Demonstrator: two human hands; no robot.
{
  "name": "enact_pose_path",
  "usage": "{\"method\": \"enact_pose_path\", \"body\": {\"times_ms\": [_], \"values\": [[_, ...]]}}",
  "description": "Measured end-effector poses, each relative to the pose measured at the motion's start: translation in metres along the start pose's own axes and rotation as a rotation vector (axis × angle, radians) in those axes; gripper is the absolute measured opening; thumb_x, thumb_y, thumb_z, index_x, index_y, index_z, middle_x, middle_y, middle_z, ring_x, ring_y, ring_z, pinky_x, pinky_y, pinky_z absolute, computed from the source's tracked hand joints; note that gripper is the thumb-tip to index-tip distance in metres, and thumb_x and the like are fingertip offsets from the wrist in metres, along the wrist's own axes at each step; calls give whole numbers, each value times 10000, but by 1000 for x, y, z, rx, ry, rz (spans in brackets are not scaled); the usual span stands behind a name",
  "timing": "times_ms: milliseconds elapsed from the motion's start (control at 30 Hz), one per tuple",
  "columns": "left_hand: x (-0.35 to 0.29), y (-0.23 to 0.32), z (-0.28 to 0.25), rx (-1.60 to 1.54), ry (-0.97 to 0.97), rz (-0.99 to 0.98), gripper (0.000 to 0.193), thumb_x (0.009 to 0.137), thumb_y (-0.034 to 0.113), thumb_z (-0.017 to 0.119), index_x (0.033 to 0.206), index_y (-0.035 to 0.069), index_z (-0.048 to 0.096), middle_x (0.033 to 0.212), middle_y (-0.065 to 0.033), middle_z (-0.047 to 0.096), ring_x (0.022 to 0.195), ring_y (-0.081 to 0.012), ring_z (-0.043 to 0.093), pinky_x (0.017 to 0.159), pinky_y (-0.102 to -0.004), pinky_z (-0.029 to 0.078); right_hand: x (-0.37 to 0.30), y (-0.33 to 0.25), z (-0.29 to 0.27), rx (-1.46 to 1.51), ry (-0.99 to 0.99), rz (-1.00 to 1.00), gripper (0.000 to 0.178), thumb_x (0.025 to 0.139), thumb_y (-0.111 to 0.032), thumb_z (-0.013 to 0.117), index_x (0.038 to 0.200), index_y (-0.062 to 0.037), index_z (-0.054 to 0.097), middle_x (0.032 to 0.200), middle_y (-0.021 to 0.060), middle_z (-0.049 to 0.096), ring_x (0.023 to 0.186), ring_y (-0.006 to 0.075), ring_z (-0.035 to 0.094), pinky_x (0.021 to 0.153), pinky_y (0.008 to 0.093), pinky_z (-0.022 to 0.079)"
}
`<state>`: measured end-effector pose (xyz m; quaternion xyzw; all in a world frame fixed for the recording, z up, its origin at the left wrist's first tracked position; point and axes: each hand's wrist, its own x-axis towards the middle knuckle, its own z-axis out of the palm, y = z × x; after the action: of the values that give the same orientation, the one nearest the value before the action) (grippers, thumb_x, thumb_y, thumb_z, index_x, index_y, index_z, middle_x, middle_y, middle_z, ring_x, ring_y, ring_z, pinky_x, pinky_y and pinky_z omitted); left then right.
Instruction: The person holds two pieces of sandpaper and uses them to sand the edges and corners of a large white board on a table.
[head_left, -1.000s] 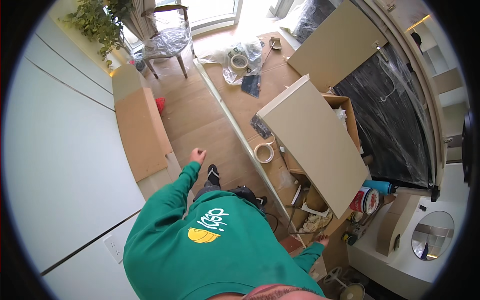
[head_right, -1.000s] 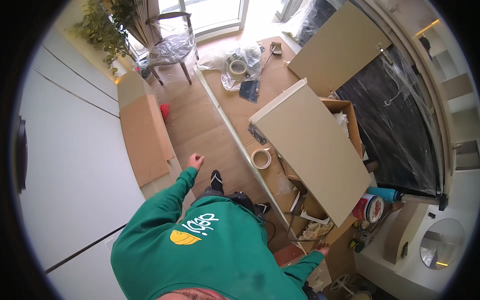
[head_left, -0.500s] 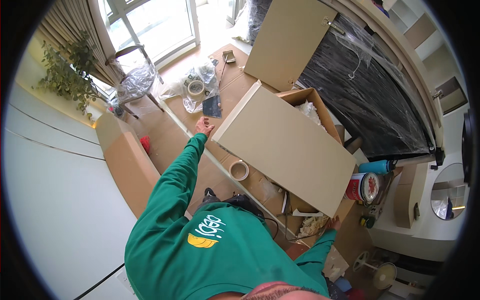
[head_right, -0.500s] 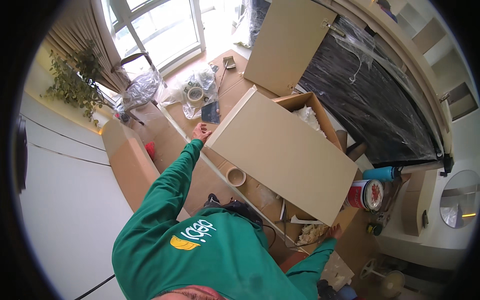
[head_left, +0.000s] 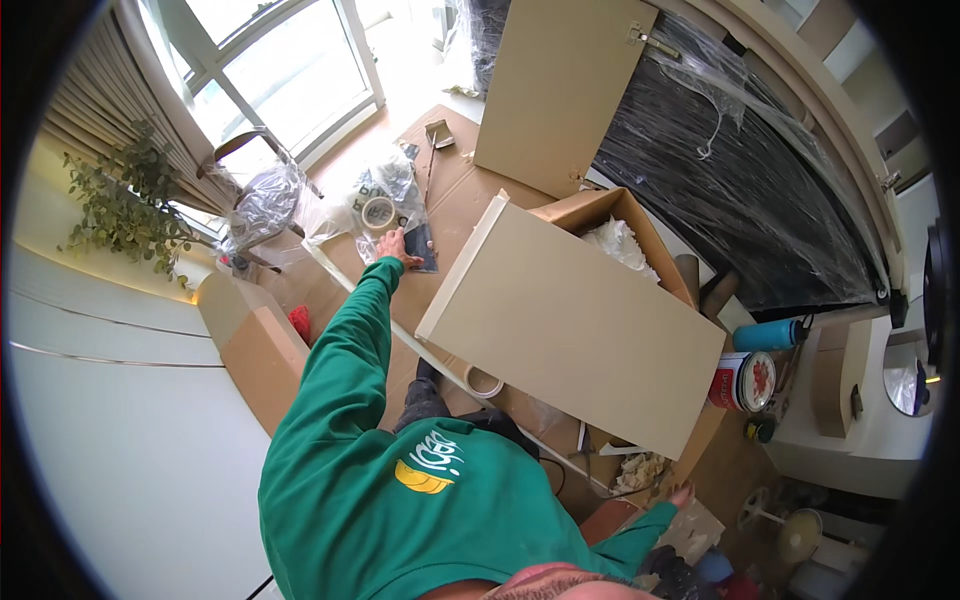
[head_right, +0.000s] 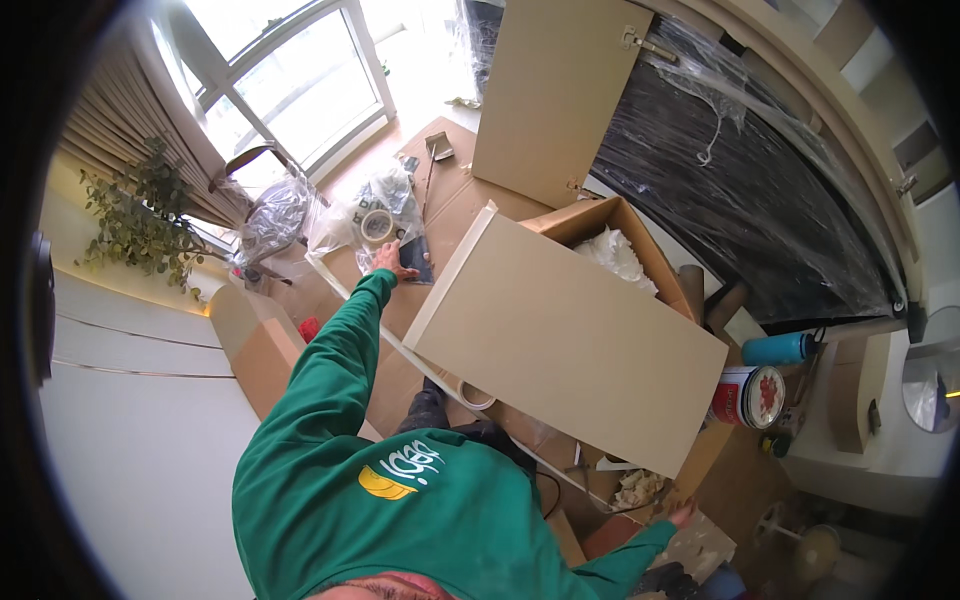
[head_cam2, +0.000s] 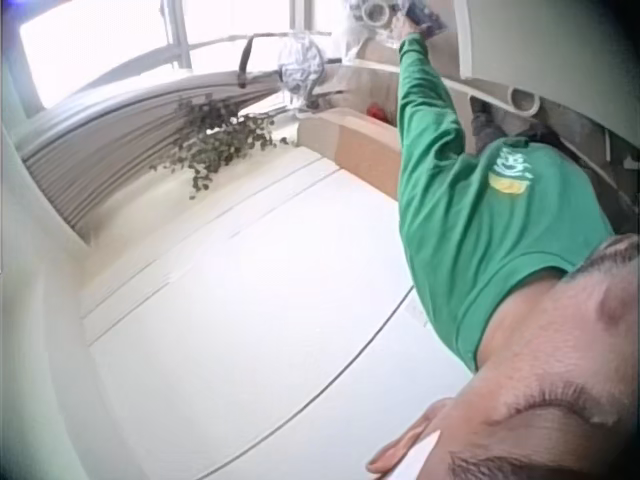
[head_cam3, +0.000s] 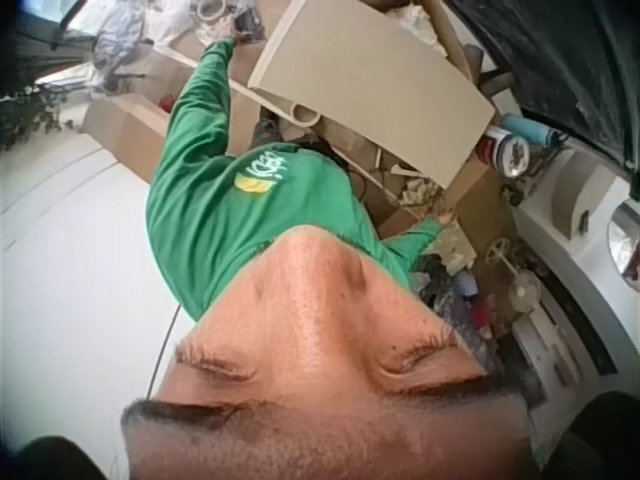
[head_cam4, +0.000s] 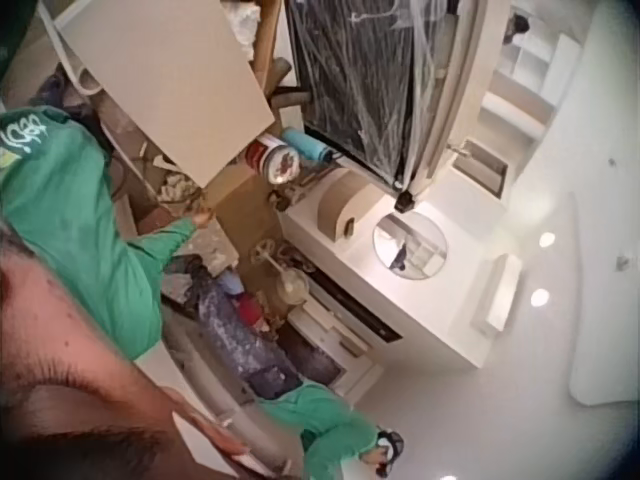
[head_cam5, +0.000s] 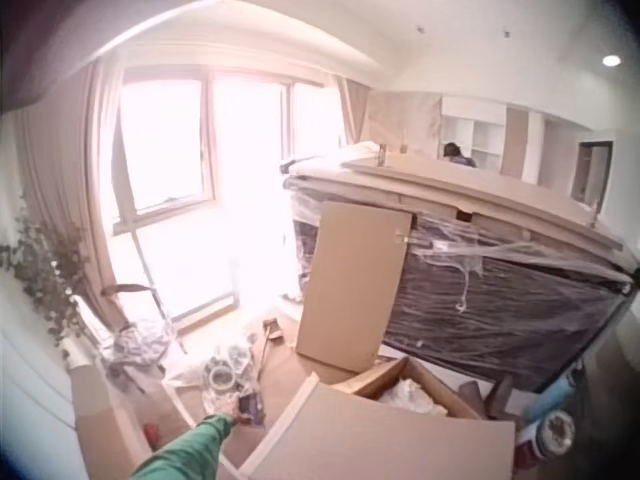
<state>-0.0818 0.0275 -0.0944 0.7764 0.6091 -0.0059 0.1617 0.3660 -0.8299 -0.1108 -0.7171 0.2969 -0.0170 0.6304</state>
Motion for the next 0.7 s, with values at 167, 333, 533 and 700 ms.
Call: {"method": "enact_pose_path", "body": {"times_ms": [167,333,533,700], "values": [[12,-29,13,23,-47,165,970,538,442,939,1336,112,496,1256,-112,519,1244,-332,470,1025,-453,430,-99,4,-68,-34,236,-65,414,950,-264,621,1316,-76,574,1355,167,587,1223,407,557,996,527,465],[30,-3,10,-44,42,340,1051,529,442,943,1395,119,444,1242,-111,517,1227,-320,483,980,-455,437,-268,35,-97,88,364,-129,394,936,-263,619,1302,-125,580,1350,135,580,1237,367,557,1018,475,430],[23,-39,14,-356,169,430,857,682,257,884,1396,122,430,1219,-139,582,1161,-339,557,958,-455,457,-380,-16,-24,-261,188,-663,296,954,-144,590,1224,-27,616,1114,90,636,990,209,605,887,355,488],[22,-45,0,-632,111,264,337,799,197,799,1087,117,641,974,-141,705,896,-350,675,807,-401,522,-571,-63,124,-352,-294,-970,157,977,-110,582,983,31,652,964,98,660,890,184,623,805,334,516]]}}
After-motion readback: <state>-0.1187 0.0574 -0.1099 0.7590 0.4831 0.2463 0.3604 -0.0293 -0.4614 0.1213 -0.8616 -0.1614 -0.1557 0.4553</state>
